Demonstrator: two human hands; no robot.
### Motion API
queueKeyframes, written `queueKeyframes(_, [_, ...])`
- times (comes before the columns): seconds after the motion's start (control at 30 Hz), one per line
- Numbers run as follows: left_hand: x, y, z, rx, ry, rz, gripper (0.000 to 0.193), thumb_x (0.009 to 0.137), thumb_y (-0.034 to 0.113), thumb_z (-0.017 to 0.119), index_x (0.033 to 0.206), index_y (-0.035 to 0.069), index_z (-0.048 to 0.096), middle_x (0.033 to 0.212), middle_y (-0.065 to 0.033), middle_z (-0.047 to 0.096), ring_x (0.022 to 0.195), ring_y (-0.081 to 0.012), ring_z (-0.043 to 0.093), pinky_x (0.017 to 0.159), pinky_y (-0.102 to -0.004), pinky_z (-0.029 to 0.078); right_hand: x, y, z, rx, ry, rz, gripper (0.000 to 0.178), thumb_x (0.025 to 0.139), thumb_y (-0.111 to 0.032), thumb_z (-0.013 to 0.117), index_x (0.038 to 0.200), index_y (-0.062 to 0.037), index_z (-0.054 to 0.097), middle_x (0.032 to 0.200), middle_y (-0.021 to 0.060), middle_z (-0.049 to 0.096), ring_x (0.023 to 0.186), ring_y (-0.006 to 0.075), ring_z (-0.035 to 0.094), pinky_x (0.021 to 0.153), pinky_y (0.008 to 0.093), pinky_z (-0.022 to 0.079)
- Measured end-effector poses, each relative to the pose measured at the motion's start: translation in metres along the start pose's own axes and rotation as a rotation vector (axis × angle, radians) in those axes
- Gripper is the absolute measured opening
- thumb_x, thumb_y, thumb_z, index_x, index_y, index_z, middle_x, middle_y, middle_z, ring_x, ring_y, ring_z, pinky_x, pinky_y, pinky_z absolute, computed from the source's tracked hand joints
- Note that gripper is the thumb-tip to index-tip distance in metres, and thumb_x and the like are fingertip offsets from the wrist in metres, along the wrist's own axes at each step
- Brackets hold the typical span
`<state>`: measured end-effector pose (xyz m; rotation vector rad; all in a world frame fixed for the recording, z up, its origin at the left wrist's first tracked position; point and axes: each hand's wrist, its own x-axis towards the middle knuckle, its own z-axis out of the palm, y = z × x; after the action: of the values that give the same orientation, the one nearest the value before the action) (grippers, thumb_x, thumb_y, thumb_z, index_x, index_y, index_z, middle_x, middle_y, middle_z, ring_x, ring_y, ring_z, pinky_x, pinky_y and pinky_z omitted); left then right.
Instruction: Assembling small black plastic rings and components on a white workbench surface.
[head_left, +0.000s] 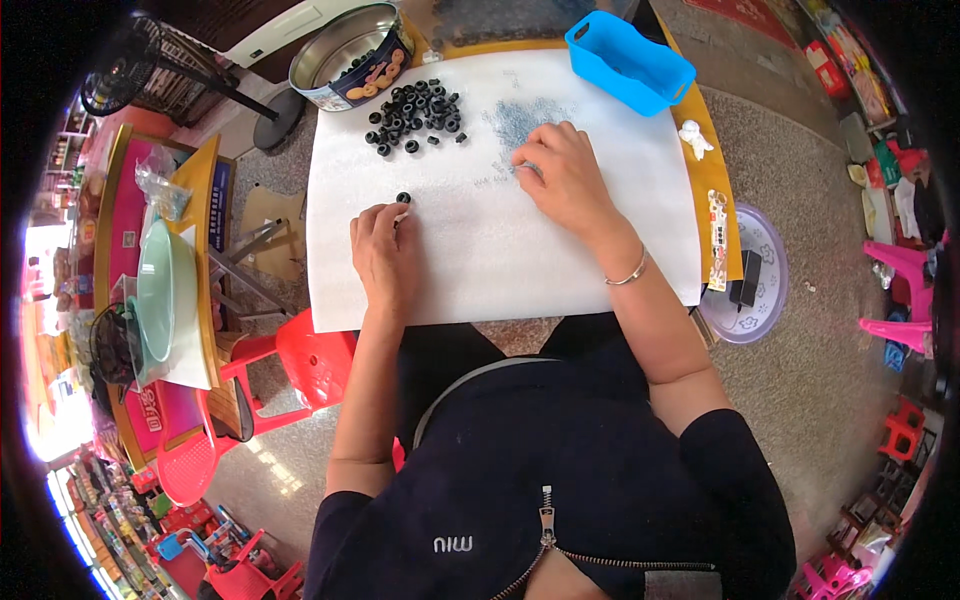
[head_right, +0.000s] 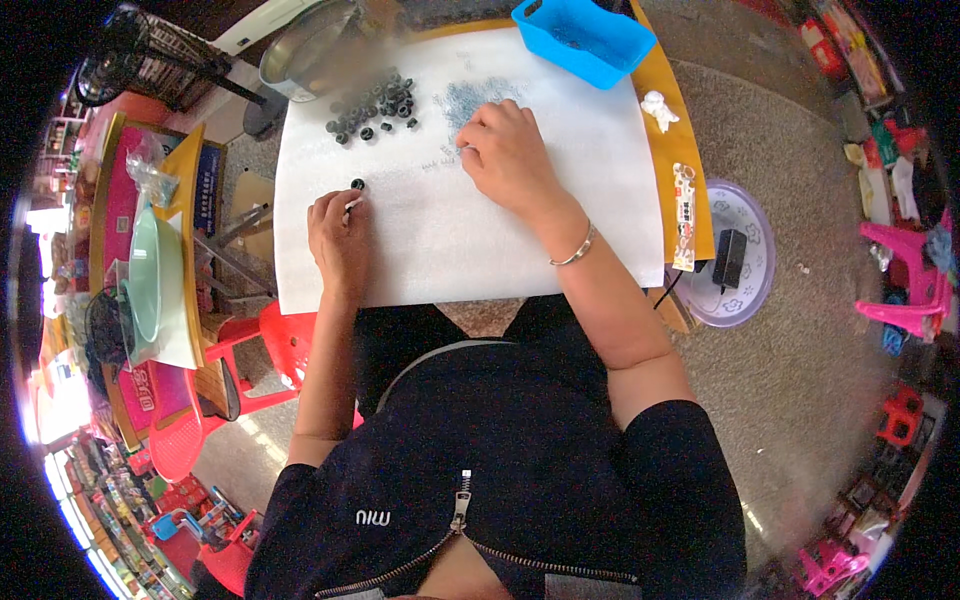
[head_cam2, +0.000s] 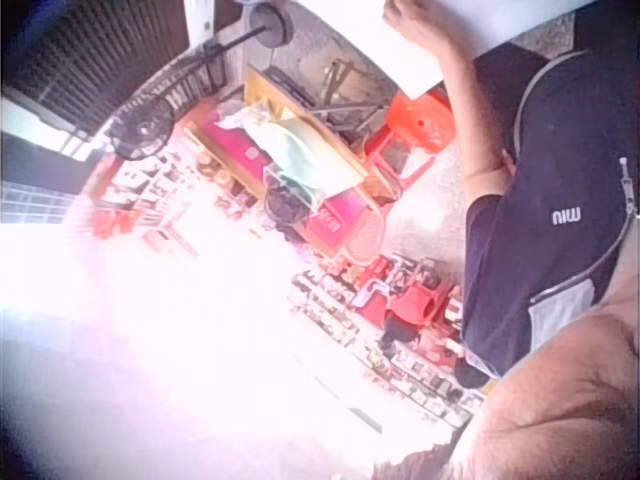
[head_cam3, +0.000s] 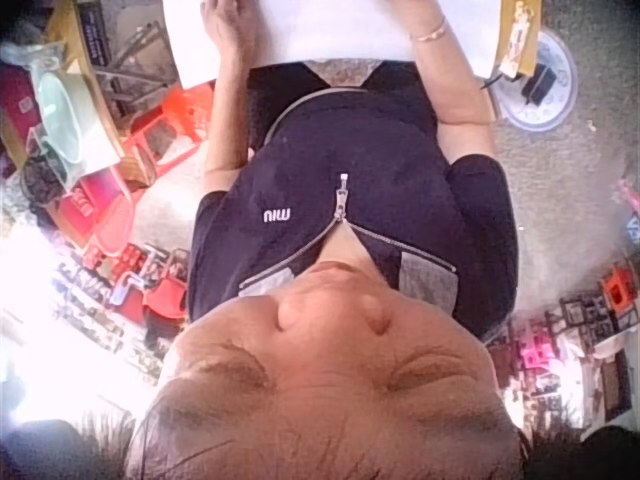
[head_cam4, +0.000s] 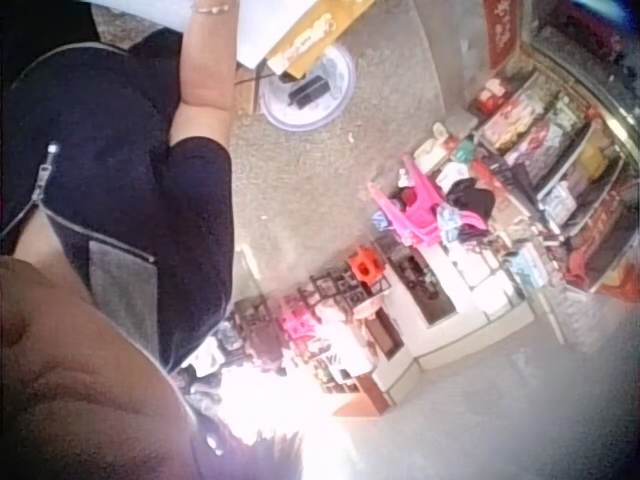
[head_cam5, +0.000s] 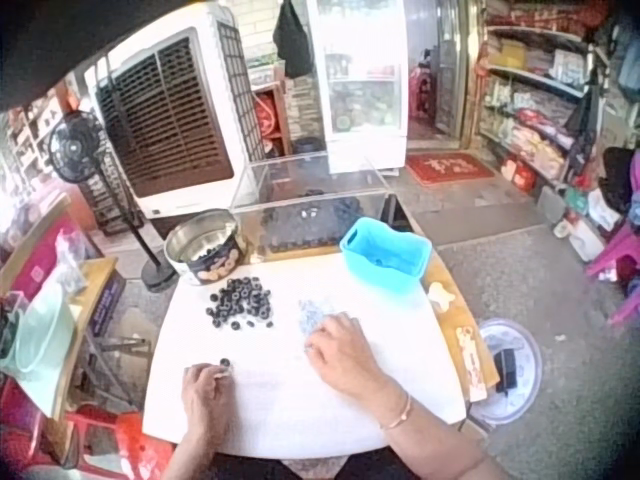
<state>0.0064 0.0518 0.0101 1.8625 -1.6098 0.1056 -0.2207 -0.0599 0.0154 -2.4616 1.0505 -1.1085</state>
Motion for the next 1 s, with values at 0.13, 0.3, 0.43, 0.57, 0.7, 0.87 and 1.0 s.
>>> queueKeyframes(0.13, [0.002,0.001,-0.002,0.023,-0.025,-0.025,0.018,0.079,0.008,0.068,0.097,0.007,0.068,0.101,-0.0099,0.063,0.089,-0.0280,0.056,0.078,-0.0363,0.047,-0.001,-0.003,0.003,-0.063,-0.041,-0.013,0.008,0.077,-0.006,0.065,0.084,-0.0084,0.066,0.092,0.0049,0.056,0.090,0.0236,0.051,0.080,0.0360,0.039])
queueKeyframes(0.3, [-0.001,-0.002,-0.002,-0.049,0.000,-0.076,0.016,0.080,0.008,0.068,0.097,0.008,0.068,0.102,-0.0097,0.062,0.091,-0.0273,0.054,0.080,-0.0365,0.046,0.001,0.002,0.008,-0.060,0.029,-0.005,0.006,0.079,-0.007,0.064,0.085,-0.0077,0.067,0.087,0.0041,0.058,0.088,0.0235,0.052,0.080,0.0366,0.040])
queueKeyframes(0.43, [0.001,0.001,-0.002,-0.047,0.120,-0.049,0.015,0.081,0.006,0.068,0.096,0.007,0.067,0.103,-0.0094,0.061,0.094,-0.0273,0.054,0.081,-0.0379,0.044,0.003,0.004,0.007,0.097,0.098,0.059,0.006,0.078,-0.006,0.065,0.084,-0.0067,0.067,0.086,0.0056,0.061,0.085,0.0243,0.054,0.076,0.0363,0.043])
queueKeyframes(0.57, [0.016,0.030,0.004,-0.334,0.128,-0.058,0.019,0.080,0.001,0.068,0.098,0.007,0.067,0.105,-0.0096,0.060,0.097,-0.0245,0.056,0.075,-0.0336,0.050,0.004,0.001,0.005,0.446,0.066,0.256,0.008,0.082,-0.006,0.065,0.089,-0.0039,0.067,0.084,0.0045,0.064,0.081,0.0154,0.057,0.072,0.0294,0.045])
queueKeyframes(0.7, [0.038,0.079,0.022,-0.563,-0.053,-0.013,0.022,0.082,0.001,0.068,0.103,0.003,0.066,0.102,-0.0100,0.064,0.080,-0.0169,0.061,0.069,-0.0269,0.050,0.004,-0.006,-0.002,0.730,-0.055,0.473,0.011,0.088,-0.008,0.063,0.095,-0.0003,0.067,0.083,0.0008,0.065,0.080,0.0057,0.055,0.072,0.0224,0.045])
queueKeyframes(0.87, [0.042,0.081,0.048,-0.674,-0.124,-0.120,0.018,0.085,0.006,0.068,0.102,0.001,0.067,0.084,-0.0055,0.066,0.073,-0.0121,0.059,0.065,-0.0246,0.049,0.004,-0.004,0.003,0.838,-0.006,0.438,0.013,0.085,-0.013,0.066,0.091,-0.0009,0.068,0.082,0.0046,0.067,0.073,0.0090,0.057,0.066,0.0254,0.046])
queueKeyframes(1.0, [0.032,0.081,0.044,-0.820,-0.165,-0.370,0.016,0.086,0.009,0.068,0.099,-0.001,0.068,0.073,-0.0024,0.064,0.066,-0.0079,0.054,0.062,-0.0227,0.046,0.005,-0.006,0.002,0.708,-0.034,0.399,0.015,0.086,-0.015,0.066,0.089,-0.0008,0.067,0.078,0.0074,0.066,0.072,0.0127,0.057,0.066,0.0271,0.046])
